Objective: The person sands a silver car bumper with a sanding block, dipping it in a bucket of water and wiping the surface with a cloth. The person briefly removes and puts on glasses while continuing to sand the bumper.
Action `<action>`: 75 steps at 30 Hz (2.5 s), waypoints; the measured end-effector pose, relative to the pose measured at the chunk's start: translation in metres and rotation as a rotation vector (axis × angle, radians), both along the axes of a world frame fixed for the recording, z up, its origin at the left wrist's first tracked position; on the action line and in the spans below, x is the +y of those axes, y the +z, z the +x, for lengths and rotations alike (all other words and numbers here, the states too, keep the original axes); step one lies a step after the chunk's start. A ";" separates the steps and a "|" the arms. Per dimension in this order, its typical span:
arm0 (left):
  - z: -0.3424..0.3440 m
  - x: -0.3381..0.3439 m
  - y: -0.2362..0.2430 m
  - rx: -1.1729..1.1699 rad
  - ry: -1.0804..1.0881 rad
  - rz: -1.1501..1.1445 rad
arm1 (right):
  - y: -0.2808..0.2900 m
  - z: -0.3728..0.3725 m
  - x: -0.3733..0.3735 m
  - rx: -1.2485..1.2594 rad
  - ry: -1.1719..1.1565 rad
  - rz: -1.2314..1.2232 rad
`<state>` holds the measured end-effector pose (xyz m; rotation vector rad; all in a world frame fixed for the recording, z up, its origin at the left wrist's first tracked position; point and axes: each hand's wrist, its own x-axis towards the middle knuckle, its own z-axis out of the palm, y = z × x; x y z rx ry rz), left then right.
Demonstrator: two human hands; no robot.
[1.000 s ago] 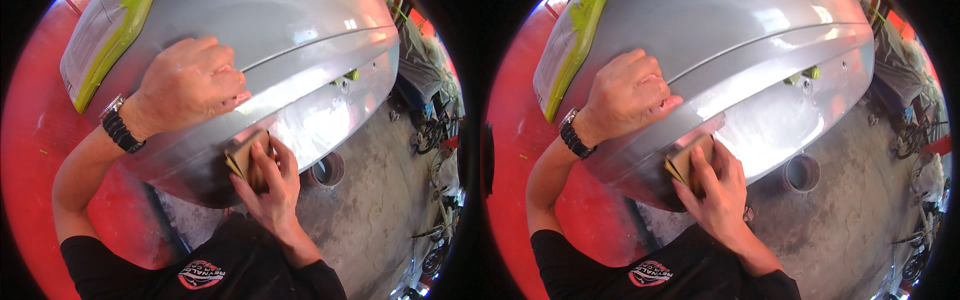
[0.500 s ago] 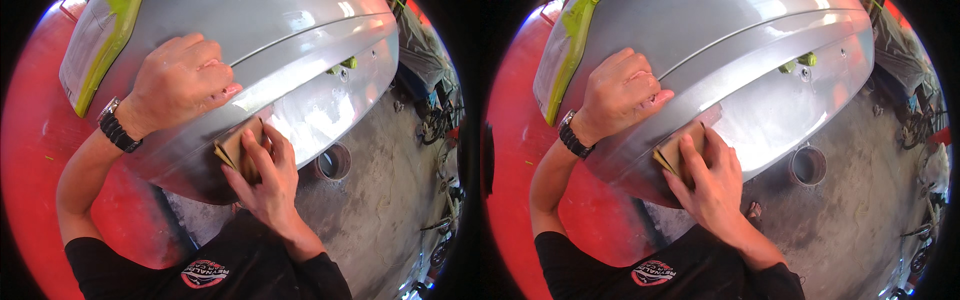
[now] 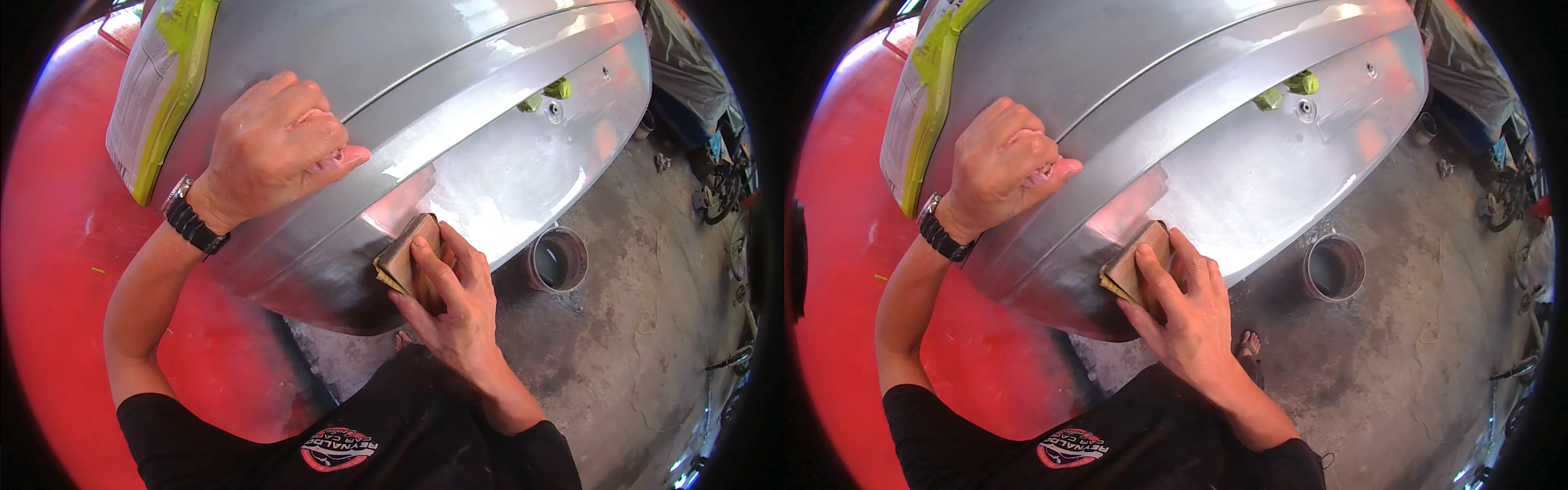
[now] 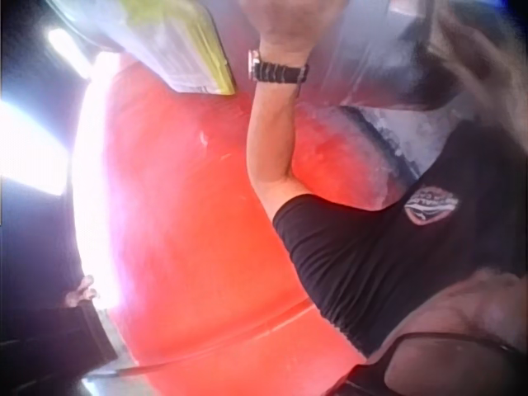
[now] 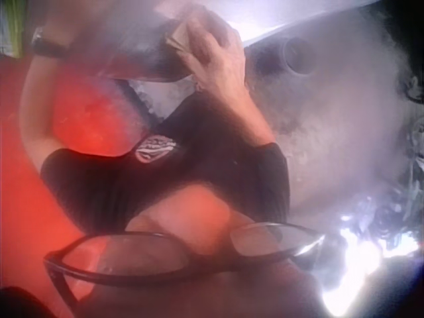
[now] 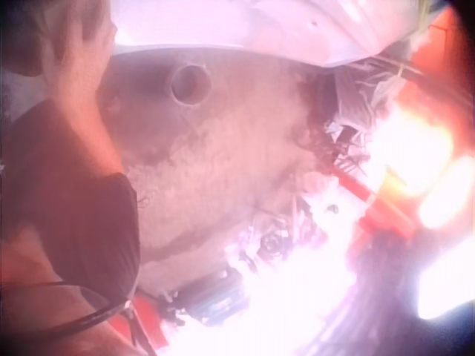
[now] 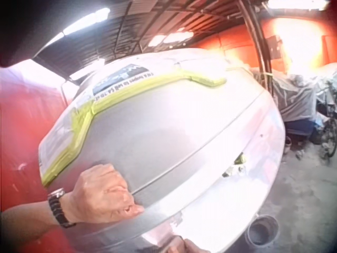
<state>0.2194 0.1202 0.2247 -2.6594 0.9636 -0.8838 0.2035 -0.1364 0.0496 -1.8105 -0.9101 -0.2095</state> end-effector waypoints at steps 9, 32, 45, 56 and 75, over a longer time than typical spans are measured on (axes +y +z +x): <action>0.002 -0.003 0.000 0.004 0.007 0.007 | 0.026 0.017 0.014 0.043 0.036 0.024; -0.002 0.004 -0.006 -0.043 0.054 -0.036 | 0.021 0.028 0.027 0.014 0.063 0.079; 0.000 0.008 -0.009 -0.097 -0.033 -0.050 | 0.030 0.038 0.011 0.107 0.173 -0.052; 0.002 0.013 -0.018 -0.130 -0.057 -0.059 | 0.031 0.052 0.004 0.034 0.238 -0.236; 0.002 0.013 -0.020 -0.116 -0.054 -0.096 | 0.006 0.015 0.016 -0.210 -0.071 -0.266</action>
